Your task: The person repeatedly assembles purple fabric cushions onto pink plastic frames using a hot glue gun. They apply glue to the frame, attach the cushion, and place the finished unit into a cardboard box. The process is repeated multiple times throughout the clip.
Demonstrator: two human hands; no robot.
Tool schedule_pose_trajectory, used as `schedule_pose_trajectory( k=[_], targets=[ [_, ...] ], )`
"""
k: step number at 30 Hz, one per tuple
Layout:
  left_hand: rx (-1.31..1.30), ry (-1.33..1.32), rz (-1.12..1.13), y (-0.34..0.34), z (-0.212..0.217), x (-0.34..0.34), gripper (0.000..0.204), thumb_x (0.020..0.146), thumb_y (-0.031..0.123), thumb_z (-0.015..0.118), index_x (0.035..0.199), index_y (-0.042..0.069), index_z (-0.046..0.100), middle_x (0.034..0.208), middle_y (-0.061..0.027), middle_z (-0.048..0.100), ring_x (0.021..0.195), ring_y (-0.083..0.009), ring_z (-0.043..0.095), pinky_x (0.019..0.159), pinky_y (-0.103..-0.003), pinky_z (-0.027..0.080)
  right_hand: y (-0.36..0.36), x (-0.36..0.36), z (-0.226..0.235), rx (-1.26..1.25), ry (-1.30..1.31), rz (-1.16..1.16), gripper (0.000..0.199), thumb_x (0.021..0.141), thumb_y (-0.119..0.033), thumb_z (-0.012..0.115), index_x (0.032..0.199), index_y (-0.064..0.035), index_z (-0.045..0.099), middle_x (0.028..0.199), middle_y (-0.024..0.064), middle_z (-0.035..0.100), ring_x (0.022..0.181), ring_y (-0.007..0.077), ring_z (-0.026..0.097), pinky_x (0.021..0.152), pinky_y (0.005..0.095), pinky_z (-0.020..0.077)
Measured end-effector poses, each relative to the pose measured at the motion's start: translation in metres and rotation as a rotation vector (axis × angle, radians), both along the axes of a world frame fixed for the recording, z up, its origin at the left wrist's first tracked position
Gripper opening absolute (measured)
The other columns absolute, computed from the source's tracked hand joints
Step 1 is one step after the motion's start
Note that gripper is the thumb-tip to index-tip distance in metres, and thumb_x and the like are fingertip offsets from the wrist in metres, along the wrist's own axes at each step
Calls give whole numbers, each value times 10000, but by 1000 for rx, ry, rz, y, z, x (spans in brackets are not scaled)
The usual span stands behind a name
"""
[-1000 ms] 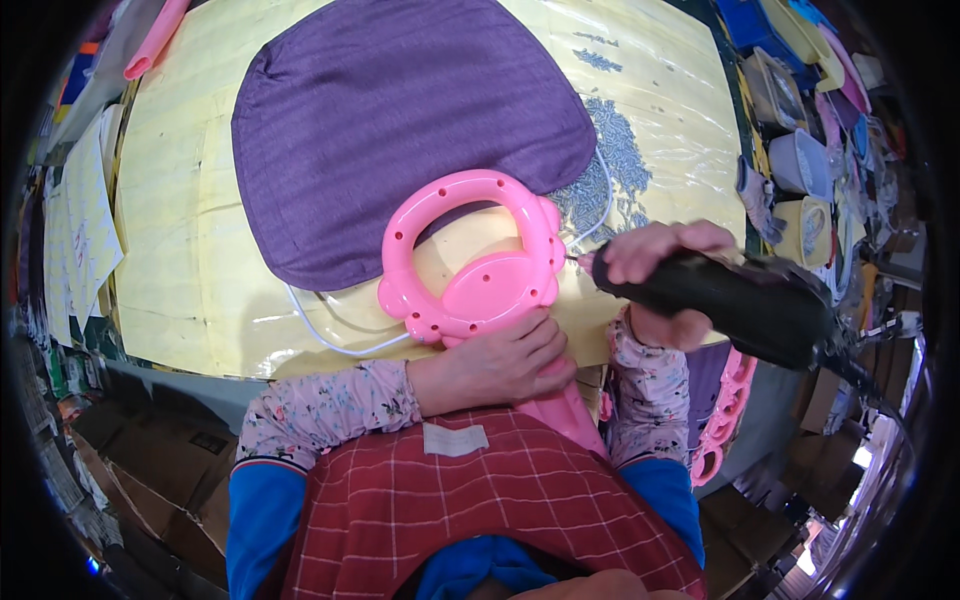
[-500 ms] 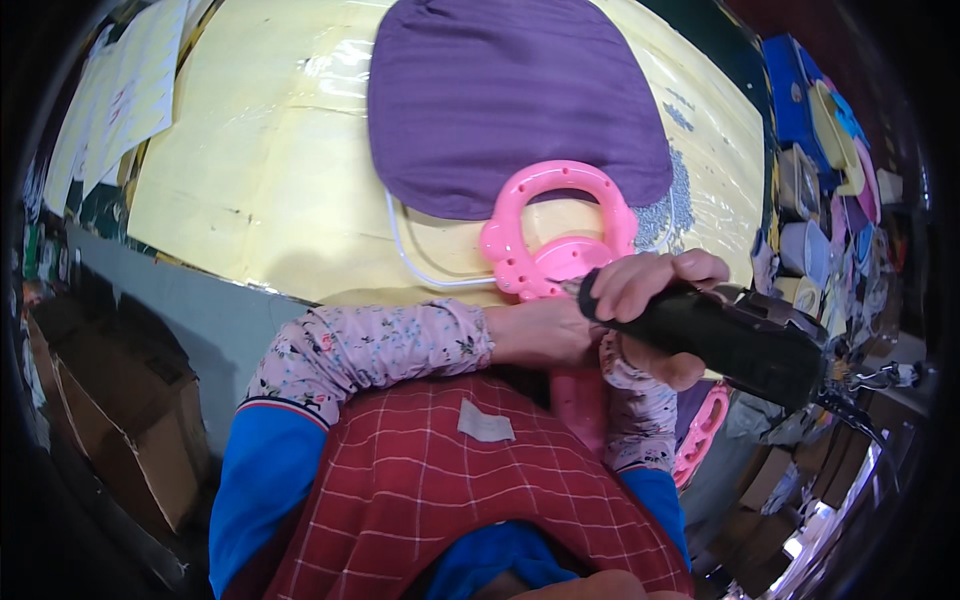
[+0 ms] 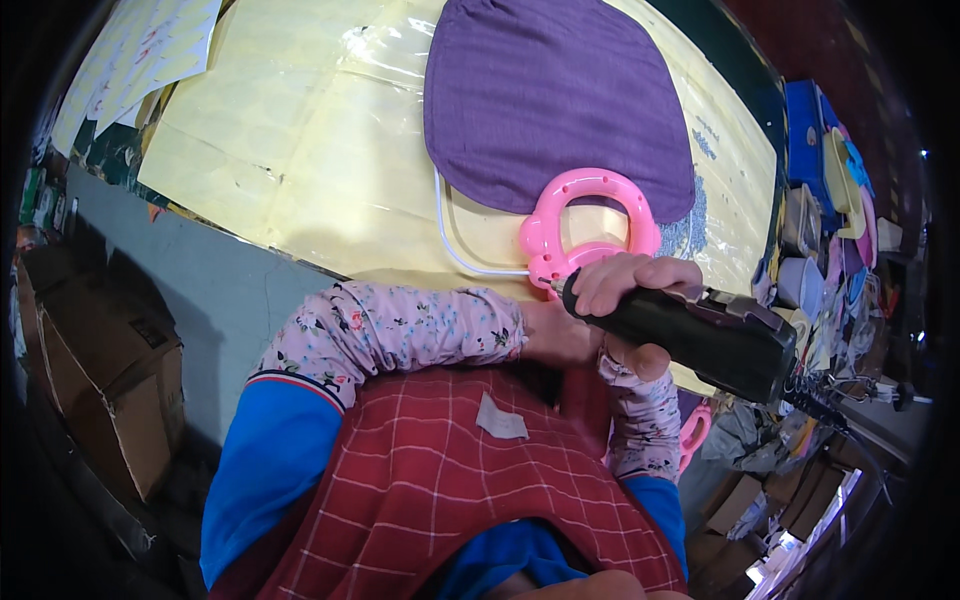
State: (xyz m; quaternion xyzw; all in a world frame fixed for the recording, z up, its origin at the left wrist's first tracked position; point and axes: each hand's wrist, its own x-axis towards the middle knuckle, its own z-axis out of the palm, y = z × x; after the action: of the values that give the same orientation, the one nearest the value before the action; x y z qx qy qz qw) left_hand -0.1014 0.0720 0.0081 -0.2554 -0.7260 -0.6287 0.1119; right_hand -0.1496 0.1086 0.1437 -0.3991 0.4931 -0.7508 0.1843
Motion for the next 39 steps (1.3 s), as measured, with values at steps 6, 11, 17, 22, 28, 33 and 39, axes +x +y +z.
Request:
schedule_pose_trajectory(
  k=[6,11,17,22,28,33,39],
  targets=[
    [306,-160,-185,-10,25,-4,258,946,103,519,1160,39,646,1180,-179,673,1149,-251,615,941,-361,487,-9,-6,2,50,-106,14,807,827,-602,753,1282,-15,438,795,89,610,681,219,618,653,379,531],
    [16,-194,-246,-26,41,-1,267,914,55,514,1134,18,660,1233,-180,651,1152,-266,616,952,-376,489,-4,-17,-1,-83,35,29,880,847,-601,731,1376,16,394,797,95,611,666,226,616,637,391,537],
    [261,-507,-326,-22,38,2,215,881,114,608,1039,-17,674,1134,-183,698,1056,-317,671,894,-390,521,-11,-27,-3,-119,136,-25,897,840,-630,720,1396,-6,397,792,103,607,629,226,603,616,385,520],
    [132,37,-109,-21,33,3,230,816,83,650,1024,-13,675,981,-167,704,928,-326,678,835,-415,526,-18,-25,-9,-36,72,3,765,834,-608,742,1239,-26,454,787,101,602,644,220,606,623,379,514],
    [-12,430,32,-4,9,-6,102,743,100,644,800,18,671,763,-157,645,698,-315,643,662,-438,513,-20,-41,-6,63,-15,55,788,845,-625,718,1272,-23,442,778,78,583,641,208,586,622,374,502],
    [-585,595,128,-22,42,10,343,828,174,583,1142,52,653,1179,-118,621,1110,-298,588,1030,-440,451,33,-55,10,-150,-79,-204,826,896,-586,669,1408,-13,366,779,98,596,658,240,594,600,408,498],
    [-292,-22,475,-124,60,52,758,826,138,754,1459,-31,374,1438,-213,438,1375,-384,409,1154,-469,327,181,-140,12,208,-143,-999,503,983,-424,610,1303,-46,526,743,69,591,610,176,577,586,325,477]
  ],
)
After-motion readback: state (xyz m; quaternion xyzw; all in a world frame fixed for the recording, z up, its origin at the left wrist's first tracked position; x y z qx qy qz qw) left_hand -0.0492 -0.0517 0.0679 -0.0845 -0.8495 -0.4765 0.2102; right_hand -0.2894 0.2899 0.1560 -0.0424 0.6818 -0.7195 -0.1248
